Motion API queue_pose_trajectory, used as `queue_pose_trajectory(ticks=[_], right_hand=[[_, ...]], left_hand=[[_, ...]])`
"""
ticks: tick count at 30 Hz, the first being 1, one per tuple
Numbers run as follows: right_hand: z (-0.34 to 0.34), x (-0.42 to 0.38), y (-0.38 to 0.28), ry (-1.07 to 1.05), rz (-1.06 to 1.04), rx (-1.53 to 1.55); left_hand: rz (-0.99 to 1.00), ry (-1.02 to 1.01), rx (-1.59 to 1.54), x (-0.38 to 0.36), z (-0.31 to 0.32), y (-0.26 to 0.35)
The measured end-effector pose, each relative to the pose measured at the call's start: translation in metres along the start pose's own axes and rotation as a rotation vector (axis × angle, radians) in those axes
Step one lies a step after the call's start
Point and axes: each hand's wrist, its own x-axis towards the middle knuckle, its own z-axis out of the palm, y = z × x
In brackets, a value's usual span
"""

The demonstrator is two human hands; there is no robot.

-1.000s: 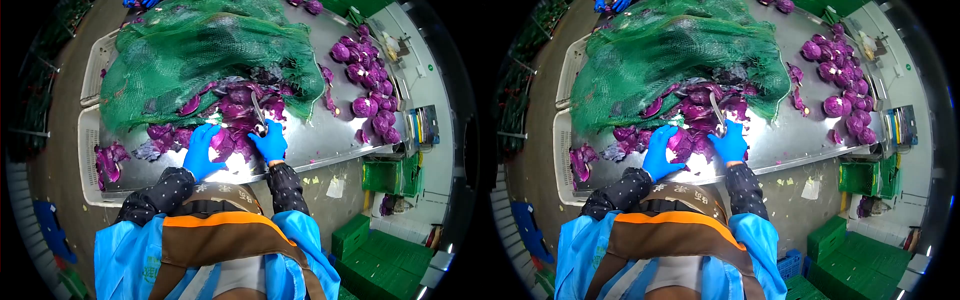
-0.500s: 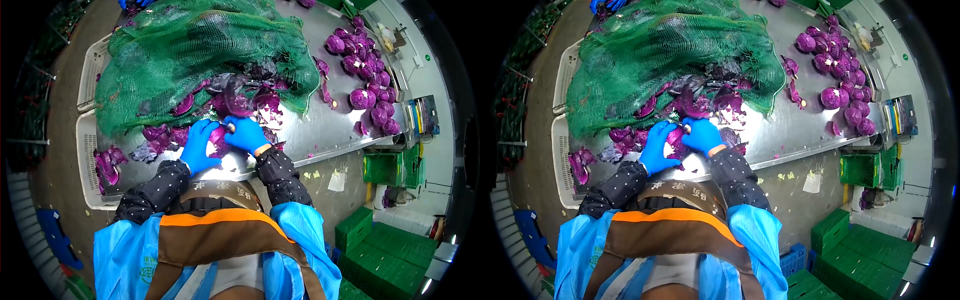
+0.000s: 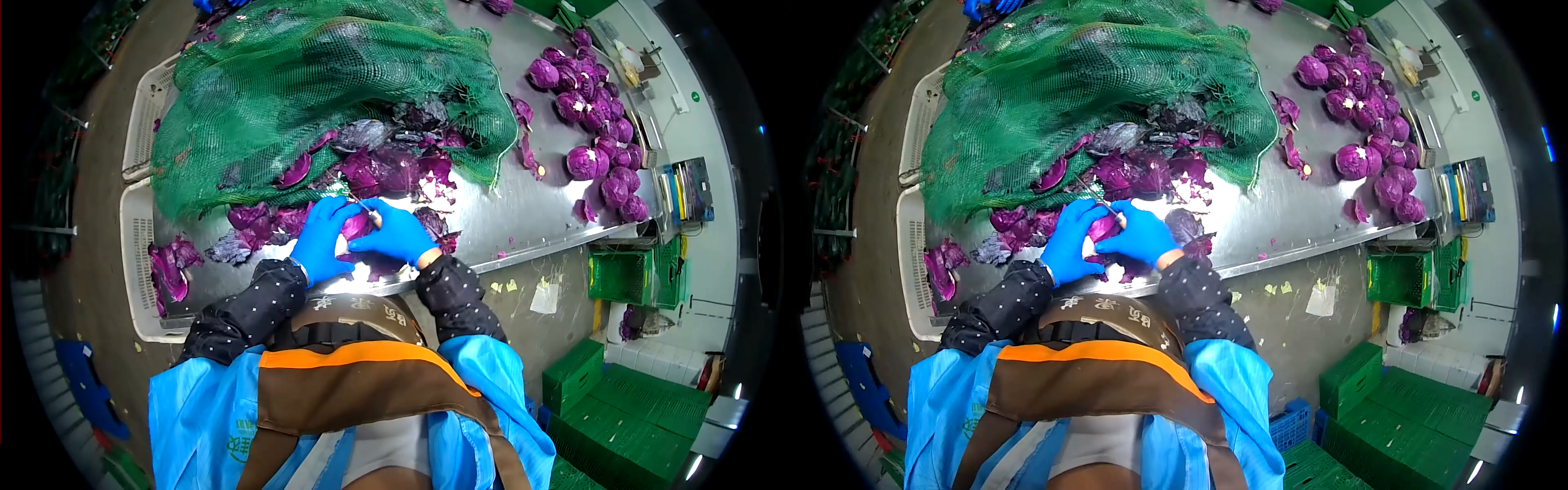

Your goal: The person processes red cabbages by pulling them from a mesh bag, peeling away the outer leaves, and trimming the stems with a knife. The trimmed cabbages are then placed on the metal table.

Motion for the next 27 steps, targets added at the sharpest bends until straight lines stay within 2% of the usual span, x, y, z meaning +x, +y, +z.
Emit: queue_pose_trajectory(ticks=[1,3,5,6,9,10,11,13,14,15,17,18,21,23,25,27], right_hand=[[-0.005,0.002,0.005,-0.079,-0.022,0.022],[-0.003,-0.001,0.01,-0.017,-0.038,0.101],[-0.003,0.002,0.005,0.048,0.087,-0.104],[0.004,0.008,0.023,0.148,0.044,-0.112],[0.006,0.016,0.045,0.129,-0.004,0.086],[0.001,0.014,0.036,0.242,0.144,-0.114],[-0.001,0.015,0.038,0.245,0.137,-0.122],[0.007,0.016,0.052,0.26,0.259,-0.195],[0.019,0.015,0.057,0.291,0.224,-0.226],[0.034,0.011,0.061,0.33,0.232,-0.201],[0.061,0.004,0.048,0.39,0.202,-0.131],[0.074,0.007,0.05,0.406,0.188,-0.123],[0.074,0.014,0.046,0.381,0.262,-0.135],[0.05,0.013,0.045,0.288,0.358,-0.172],[0.038,-0.008,0.023,0.43,0.129,-0.2],[0.035,-0.023,-0.008,0.423,-0.104,0.017]], left_hand=[[0.003,-0.002,-0.001,0.001,0.001,0.002],[-0.032,-0.051,0.033,0.003,0.003,0.005],[-0.021,-0.037,0.046,0.003,0.004,0.006],[-0.018,-0.026,0.062,0.002,0.005,0.006],[-0.02,-0.047,0.029,0.003,-0.002,0.01],[-0.019,-0.037,0.012,0.002,-0.002,0.008],[-0.015,-0.027,0.013,0.001,-0.004,0.002],[0.119,0.012,-0.125,-0.011,-0.013,-0.019],[0.036,0.001,-0.191,-0.02,-0.02,-0.027],[-0.079,-0.023,-0.015,-0.031,-0.032,-0.032],[-0.303,-0.033,-0.044,-0.052,-0.041,-0.036],[-0.371,0.018,0.083,-0.06,-0.036,-0.024],[-0.524,0.121,-0.019,-0.054,-0.021,-0.022],[-0.477,0.114,-0.02,-0.059,-0.022,-0.032],[-0.453,0.111,-0.025,-0.063,-0.023,-0.031],[-0.477,0.06,0.118,-0.06,-0.022,-0.017]])
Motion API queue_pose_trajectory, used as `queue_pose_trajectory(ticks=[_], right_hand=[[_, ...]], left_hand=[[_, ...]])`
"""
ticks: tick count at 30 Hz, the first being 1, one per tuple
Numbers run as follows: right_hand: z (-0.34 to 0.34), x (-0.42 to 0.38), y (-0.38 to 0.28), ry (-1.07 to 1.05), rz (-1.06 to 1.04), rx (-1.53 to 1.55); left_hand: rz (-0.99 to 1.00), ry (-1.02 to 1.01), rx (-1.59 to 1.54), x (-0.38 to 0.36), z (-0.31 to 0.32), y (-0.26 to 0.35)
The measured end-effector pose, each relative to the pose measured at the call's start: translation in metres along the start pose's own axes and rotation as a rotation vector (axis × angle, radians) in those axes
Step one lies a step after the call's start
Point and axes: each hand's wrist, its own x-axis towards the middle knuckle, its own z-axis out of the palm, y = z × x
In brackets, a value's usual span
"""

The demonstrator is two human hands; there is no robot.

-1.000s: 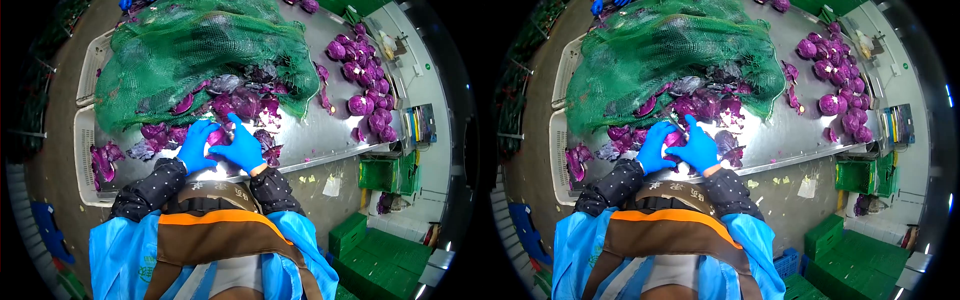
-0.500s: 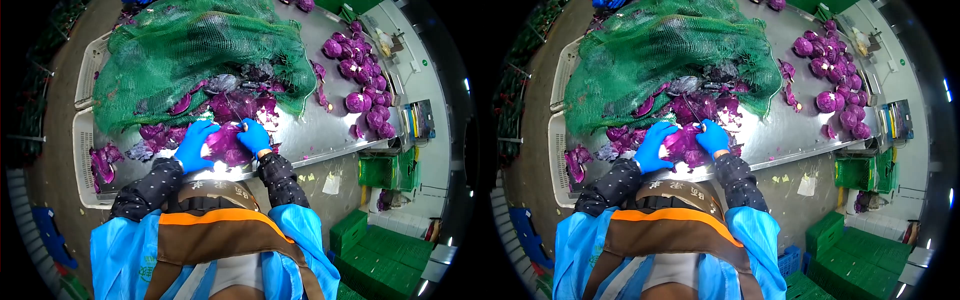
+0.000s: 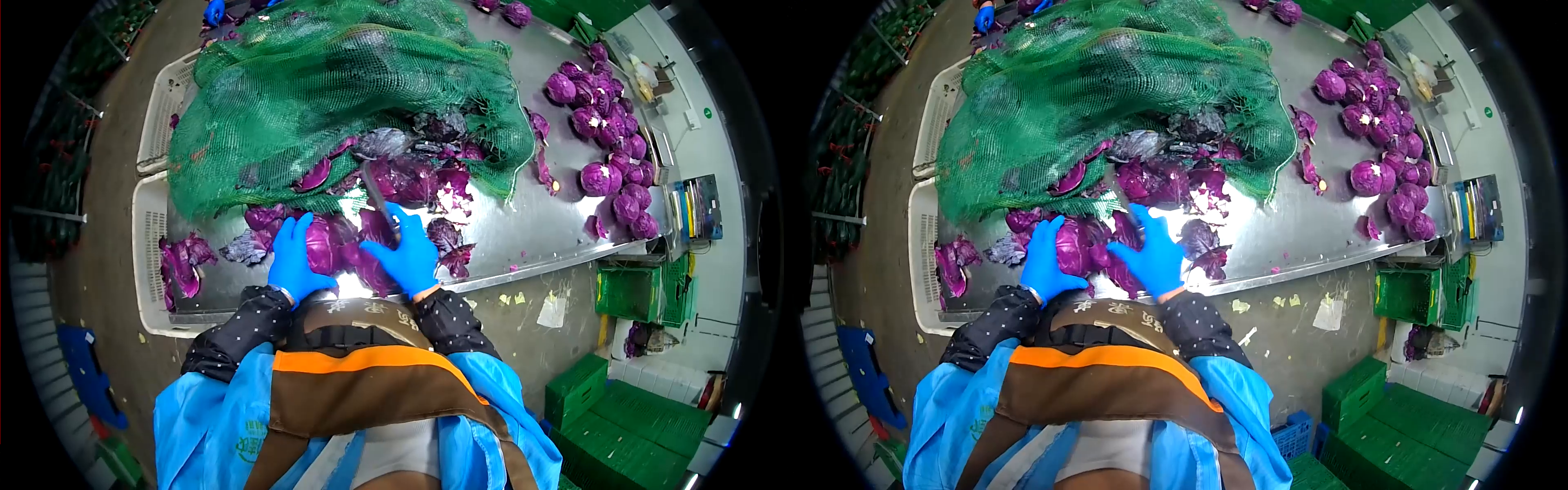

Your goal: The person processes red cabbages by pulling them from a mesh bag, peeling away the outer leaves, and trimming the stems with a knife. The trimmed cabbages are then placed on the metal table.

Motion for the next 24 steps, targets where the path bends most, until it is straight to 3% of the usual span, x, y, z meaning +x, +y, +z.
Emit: queue_pose_trajectory(ticks=[1,2,4,8,11,16,18,22,23,24], right_hand=[[0.008,-0.006,-0.014,-0.026,-0.036,0.178],[0.012,-0.006,-0.025,-0.045,-0.142,0.16],[0.019,-0.002,-0.032,-0.353,0.052,0.068],[0.034,0.002,-0.005,-0.341,-0.015,0.164],[0.041,-0.002,-0.007,-0.252,0.085,0.023],[0.045,0.006,0.016,-0.259,0.301,0.121],[0.051,0.005,0.034,-0.235,0.332,-0.081],[0.044,0.012,0.023,-0.239,0.329,-0.113],[0.042,0.01,0.024,-0.101,0.159,-0.079],[0.041,0.008,0.022,-0.101,0.09,0.051]], left_hand=[[0.005,-0.014,-0.001,0.001,0.001,0.003],[0.007,-0.019,-0.001,0.002,0.002,0.007],[-0.001,-0.06,0.057,0.005,0.001,0.013],[-0.031,-0.085,0.106,0.005,0.0,0.014],[-0.025,-0.049,0.121,0.002,0.005,0.016],[0.033,0.008,0.034,-0.003,0.007,0.004],[0.077,0.032,-0.026,-0.008,0.004,-0.016],[0.242,0.114,-0.225,-0.022,0.002,-0.041],[0.23,0.115,-0.191,-0.023,0.003,-0.039],[0.212,0.115,-0.163,-0.024,0.006,-0.036]])
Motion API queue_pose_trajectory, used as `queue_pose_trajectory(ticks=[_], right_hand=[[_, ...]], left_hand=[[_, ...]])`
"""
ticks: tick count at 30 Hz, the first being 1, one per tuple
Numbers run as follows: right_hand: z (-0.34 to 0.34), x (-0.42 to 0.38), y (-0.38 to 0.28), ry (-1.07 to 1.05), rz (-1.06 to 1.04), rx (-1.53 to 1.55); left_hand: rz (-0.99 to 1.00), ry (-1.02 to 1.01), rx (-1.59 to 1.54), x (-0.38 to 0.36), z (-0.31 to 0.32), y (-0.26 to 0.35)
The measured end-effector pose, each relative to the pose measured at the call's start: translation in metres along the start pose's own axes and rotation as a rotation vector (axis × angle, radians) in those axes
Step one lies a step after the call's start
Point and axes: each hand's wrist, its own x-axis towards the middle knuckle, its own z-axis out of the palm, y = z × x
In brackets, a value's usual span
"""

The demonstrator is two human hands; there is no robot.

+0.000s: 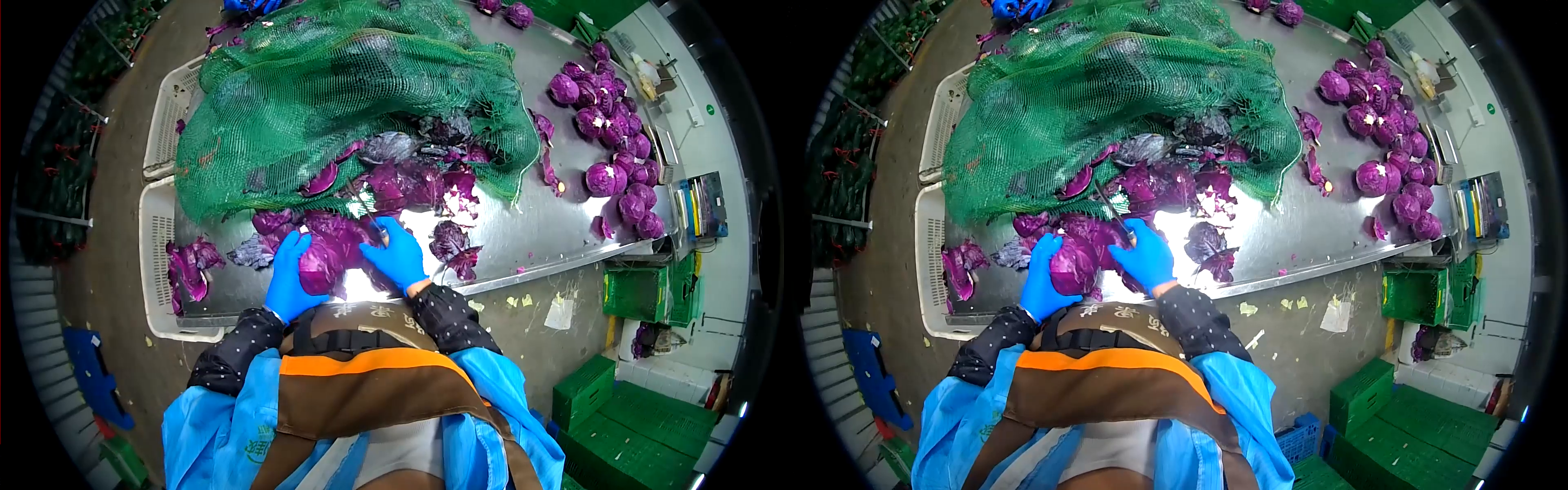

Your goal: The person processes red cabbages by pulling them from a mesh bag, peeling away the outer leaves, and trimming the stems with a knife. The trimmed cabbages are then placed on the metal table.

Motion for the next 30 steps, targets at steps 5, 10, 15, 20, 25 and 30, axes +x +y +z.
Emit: queue_pose_trajectory(ticks=[5,10,15,20,25,30], right_hand=[[0.006,-0.004,-0.049,-0.302,-0.142,0.101],[0.005,-0.003,-0.011,-0.44,0.055,0.324],[0.009,-0.002,-0.011,-0.249,0.078,0.318],[0.027,0.023,-0.034,-0.302,0.007,0.283],[0.017,0.049,-0.029,-0.523,0.005,0.286],[0.003,0.042,-0.027,-0.334,-0.035,-0.103]], left_hand=[[0.104,-0.041,0.128,-0.004,0.008,0.011],[0.076,-0.04,0.112,-0.009,0.006,0.011],[0.1,0.002,0.074,-0.009,0.008,0.004],[0.12,-0.031,0.154,-0.007,0.011,0.006],[0.15,-0.071,0.171,-0.005,0.009,0.004],[0.113,0.001,0.067,-0.006,0.01,0.002]])
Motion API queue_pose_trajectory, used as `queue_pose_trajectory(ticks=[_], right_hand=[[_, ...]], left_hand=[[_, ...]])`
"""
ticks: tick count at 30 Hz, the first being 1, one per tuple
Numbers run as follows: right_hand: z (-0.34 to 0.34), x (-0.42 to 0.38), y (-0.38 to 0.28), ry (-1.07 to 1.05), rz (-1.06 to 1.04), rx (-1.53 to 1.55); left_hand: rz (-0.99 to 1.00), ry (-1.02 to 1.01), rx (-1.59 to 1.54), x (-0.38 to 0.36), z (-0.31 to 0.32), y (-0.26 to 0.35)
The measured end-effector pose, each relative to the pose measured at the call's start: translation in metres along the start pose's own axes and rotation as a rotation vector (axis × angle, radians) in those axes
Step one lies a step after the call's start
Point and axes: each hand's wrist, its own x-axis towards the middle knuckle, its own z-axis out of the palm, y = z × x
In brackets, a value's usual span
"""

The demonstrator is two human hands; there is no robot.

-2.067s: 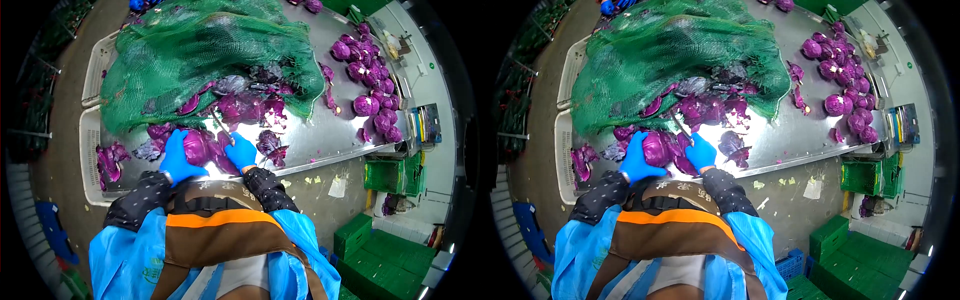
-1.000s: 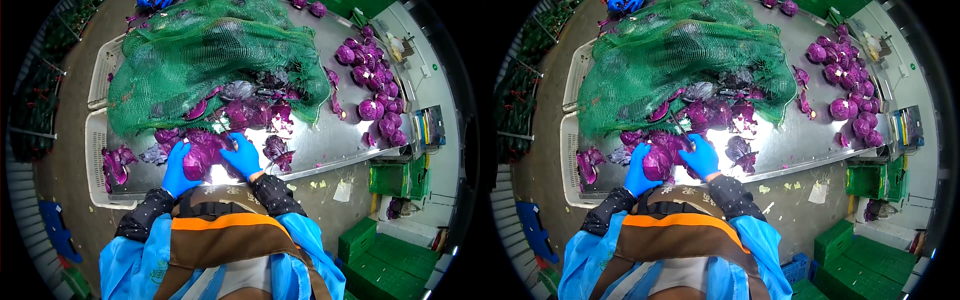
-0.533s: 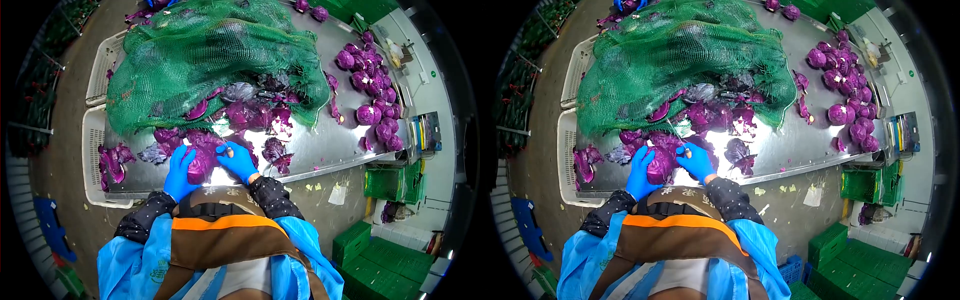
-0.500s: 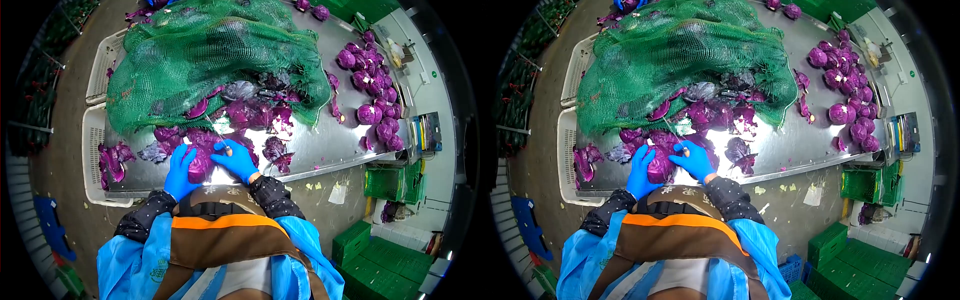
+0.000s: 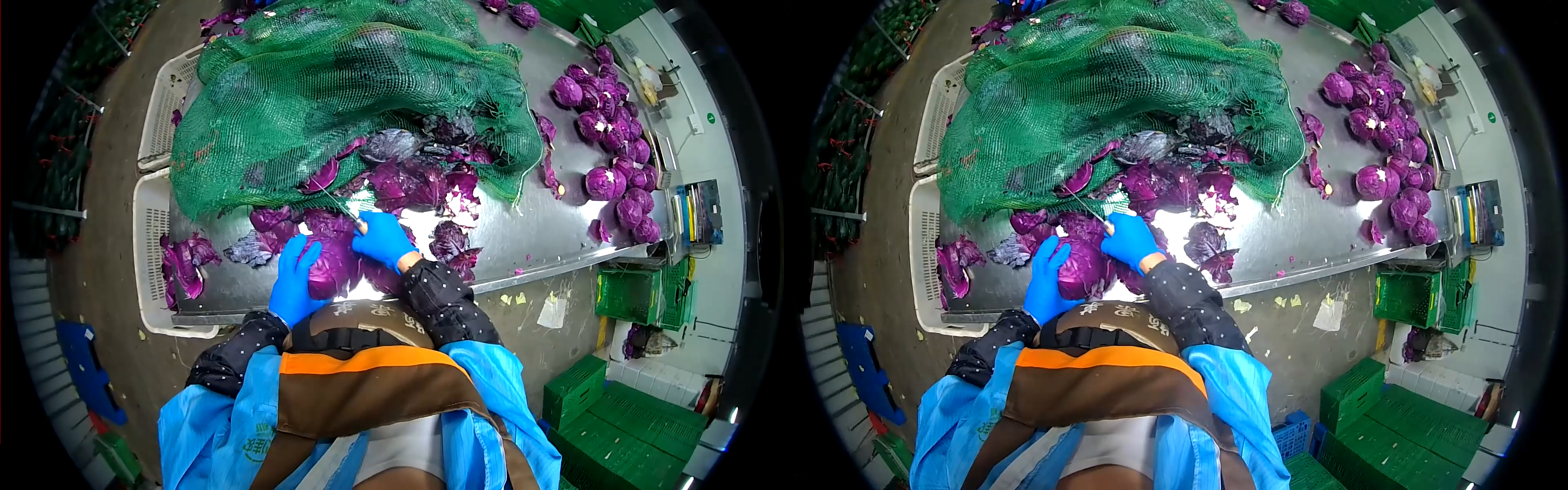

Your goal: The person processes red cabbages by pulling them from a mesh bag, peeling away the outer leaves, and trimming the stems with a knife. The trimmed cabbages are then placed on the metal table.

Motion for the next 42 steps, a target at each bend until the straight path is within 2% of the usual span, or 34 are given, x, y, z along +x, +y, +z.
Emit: queue_pose_trajectory(ticks=[4,6,7,8,10,11,12,13,14,15,17,18,20,21,22,24,26,28,30,31,32,33,34,36,37,38,40,41,42], right_hand=[[0.014,-0.022,0.038,0.069,0.114,-0.015],[0.013,-0.033,0.054,0.198,0.232,0.131],[0.016,-0.038,0.063,0.24,0.212,0.124],[0.015,-0.042,0.069,0.265,0.157,0.09],[0.011,-0.05,0.074,0.337,0.078,0.004],[0.004,-0.055,0.065,0.339,0.102,-0.042],[-0.003,-0.06,0.055,0.34,0.135,-0.09],[-0.015,-0.066,0.028,0.317,0.119,0.038],[-0.022,-0.068,0.008,0.318,0.124,0.039],[-0.026,-0.068,-0.009,0.269,-0.012,0.244],[-0.028,-0.068,-0.037,0.215,-0.263,0.594],[-0.027,-0.068,-0.047,0.207,-0.375,0.742],[-0.033,-0.075,-0.065,0.223,-0.423,0.644],[-0.042,-0.082,-0.08,0.185,-0.394,0.407],[-0.048,-0.086,-0.088,0.147,-0.36,0.171],[-0.048,-0.084,-0.088,0.147,-0.324,0.143],[-0.048,-0.083,-0.087,0.232,-0.359,0.142],[-0.042,-0.083,-0.092,0.265,-0.383,0.143],[-0.034,-0.077,-0.081,0.217,-0.412,0.119],[-0.03,-0.073,-0.075,0.336,-0.403,0.142],[-0.031,-0.073,-0.069,0.335,-0.401,0.142],[-0.039,-0.072,-0.061,0.376,-0.301,0.134],[-0.048,-0.07,-0.056,0.42,-0.201,0.124],[-0.041,-0.049,-0.012,0.453,-0.082,-0.007],[-0.039,-0.042,0.007,0.464,0.009,-0.265],[-0.048,-0.044,0.012,0.392,0.061,-0.395],[-0.053,-0.057,0.002,0.54,-0.079,-0.104],[-0.055,-0.059,-0.007,0.48,-0.116,0.066],[-0.059,-0.061,-0.019,0.329,-0.153,0.335]], left_hand=[[-0.111,0.108,-0.074,-0.002,0.001,-0.001],[-0.23,0.155,-0.298,0.002,-0.008,-0.006],[-0.305,0.164,-0.529,0.004,-0.012,-0.012],[-0.368,0.11,-0.613,0.01,-0.025,-0.013],[-0.665,0.17,-1.247,0.003,-0.024,-0.024],[-0.788,0.13,-1.364,0.008,-0.04,-0.007],[-0.753,0.082,-1.383,0.005,-0.045,-0.001],[-0.736,0.013,-1.499,0.0,-0.044,-0.004],[-0.721,-0.061,-1.617,-0.006,-0.042,-0.008],[-0.724,-0.07,-1.616,-0.008,-0.041,-0.007],[-0.724,-0.228,-2.095,-0.006,-0.039,-0.005],[-0.719,-0.234,-2.093,-0.002,-0.039,-0.002],[-0.66,-0.193,-1.88,0.007,-0.04,0.012],[-0.639,-0.183,-1.732,0.01,-0.042,0.018],[-0.637,-0.19,-1.732,0.013,-0.043,0.022],[-0.533,-0.212,-1.577,0.019,-0.045,0.029],[-0.565,-0.178,-1.463,0.027,-0.051,0.047],[-0.359,-0.051,-1.036,0.026,-0.044,0.048],[-0.352,-0.026,-1.004,0.025,-0.039,0.044],[-0.308,0.011,-0.843,0.023,-0.039,0.041],[-0.266,0.048,-0.682,0.022,-0.039,0.041],[-0.348,0.041,-0.863,0.024,-0.04,0.045],[-0.346,0.039,-0.863,0.024,-0.042,0.045],[-0.523,-0.078,-1.259,0.024,-0.049,0.039],[-0.589,-0.17,-1.437,0.018,-0.048,0.027],[-0.719,-0.229,-1.62,0.008,-0.048,0.017],[-0.745,-0.302,-1.899,0.001,-0.047,0.012],[-0.75,-0.296,-1.897,0.001,-0.046,0.013],[-0.716,-0.296,-1.994,0.003,-0.043,0.017]])
